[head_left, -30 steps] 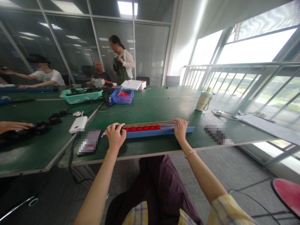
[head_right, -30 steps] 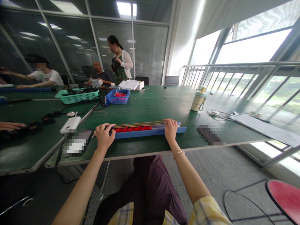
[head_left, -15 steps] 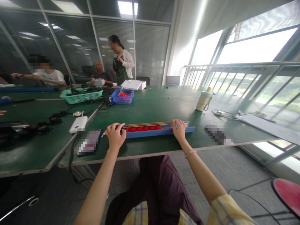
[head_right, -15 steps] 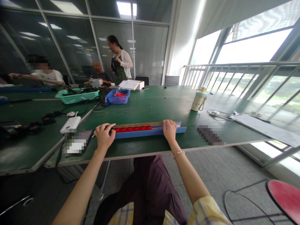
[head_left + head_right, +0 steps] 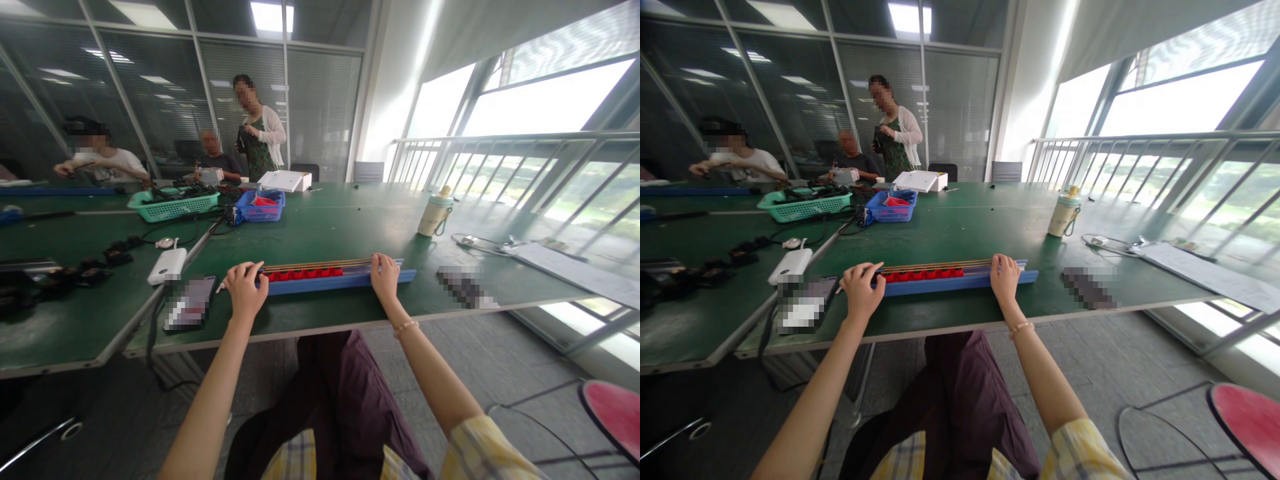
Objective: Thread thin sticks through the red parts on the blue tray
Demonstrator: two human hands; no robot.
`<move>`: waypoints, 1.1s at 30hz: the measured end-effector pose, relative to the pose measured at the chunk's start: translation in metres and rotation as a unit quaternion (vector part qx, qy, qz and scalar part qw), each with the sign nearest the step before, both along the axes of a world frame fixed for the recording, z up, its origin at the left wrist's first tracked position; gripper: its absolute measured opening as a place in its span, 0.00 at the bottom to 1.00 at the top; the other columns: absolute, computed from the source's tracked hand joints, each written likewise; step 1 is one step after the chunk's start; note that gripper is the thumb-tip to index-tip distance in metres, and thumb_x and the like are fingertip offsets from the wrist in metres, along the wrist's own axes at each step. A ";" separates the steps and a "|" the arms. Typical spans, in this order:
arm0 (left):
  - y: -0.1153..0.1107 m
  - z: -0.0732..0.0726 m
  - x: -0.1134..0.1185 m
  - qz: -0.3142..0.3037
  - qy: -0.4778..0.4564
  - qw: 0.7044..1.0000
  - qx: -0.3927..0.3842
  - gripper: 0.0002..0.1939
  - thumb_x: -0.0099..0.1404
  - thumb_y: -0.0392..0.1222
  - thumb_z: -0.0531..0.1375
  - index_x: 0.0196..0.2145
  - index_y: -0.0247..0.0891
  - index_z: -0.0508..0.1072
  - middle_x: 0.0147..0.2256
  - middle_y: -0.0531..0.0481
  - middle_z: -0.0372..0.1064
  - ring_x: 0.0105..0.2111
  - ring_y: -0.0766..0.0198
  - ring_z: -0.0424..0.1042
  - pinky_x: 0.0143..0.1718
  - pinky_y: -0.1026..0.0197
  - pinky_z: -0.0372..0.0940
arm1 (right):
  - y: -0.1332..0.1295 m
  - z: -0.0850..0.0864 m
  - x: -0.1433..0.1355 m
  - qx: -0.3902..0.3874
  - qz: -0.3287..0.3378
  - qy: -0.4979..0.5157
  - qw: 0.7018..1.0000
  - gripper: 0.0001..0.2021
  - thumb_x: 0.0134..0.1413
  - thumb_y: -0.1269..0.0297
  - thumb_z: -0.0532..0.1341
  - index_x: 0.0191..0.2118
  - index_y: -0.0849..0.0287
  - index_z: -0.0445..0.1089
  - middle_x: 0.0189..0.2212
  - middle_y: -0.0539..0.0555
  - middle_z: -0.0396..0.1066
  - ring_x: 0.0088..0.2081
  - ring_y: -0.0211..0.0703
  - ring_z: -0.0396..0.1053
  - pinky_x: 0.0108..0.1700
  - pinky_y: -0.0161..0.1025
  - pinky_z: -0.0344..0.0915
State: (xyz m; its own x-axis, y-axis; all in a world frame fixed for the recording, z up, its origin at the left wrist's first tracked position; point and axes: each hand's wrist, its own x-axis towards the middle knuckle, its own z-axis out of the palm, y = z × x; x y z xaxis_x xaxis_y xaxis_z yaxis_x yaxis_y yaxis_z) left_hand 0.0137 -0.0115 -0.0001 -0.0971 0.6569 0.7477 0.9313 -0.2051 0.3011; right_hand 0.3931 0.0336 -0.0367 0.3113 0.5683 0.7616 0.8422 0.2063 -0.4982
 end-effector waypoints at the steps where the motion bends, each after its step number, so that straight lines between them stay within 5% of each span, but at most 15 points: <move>1: 0.000 0.000 0.000 0.002 -0.002 1.000 0.003 0.18 0.66 0.42 0.54 0.49 0.44 0.78 0.48 0.42 0.71 0.51 0.46 0.61 0.51 0.44 0.55 | 0.001 -0.001 0.000 -0.004 -0.004 0.004 1.000 0.23 0.70 0.51 0.45 0.43 0.59 0.74 0.40 0.61 0.76 0.43 0.52 0.68 0.48 0.45 0.57; 11: 0.002 -0.003 -0.002 -0.019 0.009 0.999 0.030 0.15 0.66 0.40 0.55 0.44 0.42 0.80 0.47 0.43 0.72 0.51 0.48 0.62 0.50 0.47 0.55 | 0.000 -0.002 -0.001 -0.074 -0.033 -0.009 0.997 0.27 0.71 0.51 0.40 0.41 0.61 0.72 0.36 0.62 0.77 0.39 0.51 0.70 0.47 0.45 0.56; 23: 0.003 -0.003 -0.003 -0.019 0.011 0.999 0.042 0.15 0.65 0.39 0.55 0.44 0.43 0.80 0.46 0.43 0.72 0.49 0.48 0.63 0.48 0.47 0.55 | -0.005 0.004 -0.003 -0.040 0.043 0.008 0.998 0.24 0.70 0.51 0.43 0.49 0.59 0.71 0.35 0.59 0.77 0.37 0.49 0.71 0.46 0.44 0.61; 33: 0.002 -0.002 -0.003 -0.006 0.006 0.998 0.060 0.13 0.63 0.35 0.55 0.38 0.41 0.81 0.45 0.44 0.73 0.48 0.49 0.63 0.47 0.48 0.56 | -0.004 0.001 -0.001 -0.035 -0.004 0.052 0.998 0.23 0.70 0.52 0.43 0.49 0.59 0.70 0.30 0.58 0.75 0.33 0.50 0.70 0.41 0.43 0.61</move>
State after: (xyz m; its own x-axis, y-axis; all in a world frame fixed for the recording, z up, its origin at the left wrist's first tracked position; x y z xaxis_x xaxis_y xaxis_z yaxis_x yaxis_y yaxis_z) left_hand 0.0103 -0.0091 -0.0022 -0.0808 0.5634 0.8222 0.9319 -0.2499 0.2628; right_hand 0.3923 0.0294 -0.0355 0.3912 0.6162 0.6836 0.7870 0.1611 -0.5956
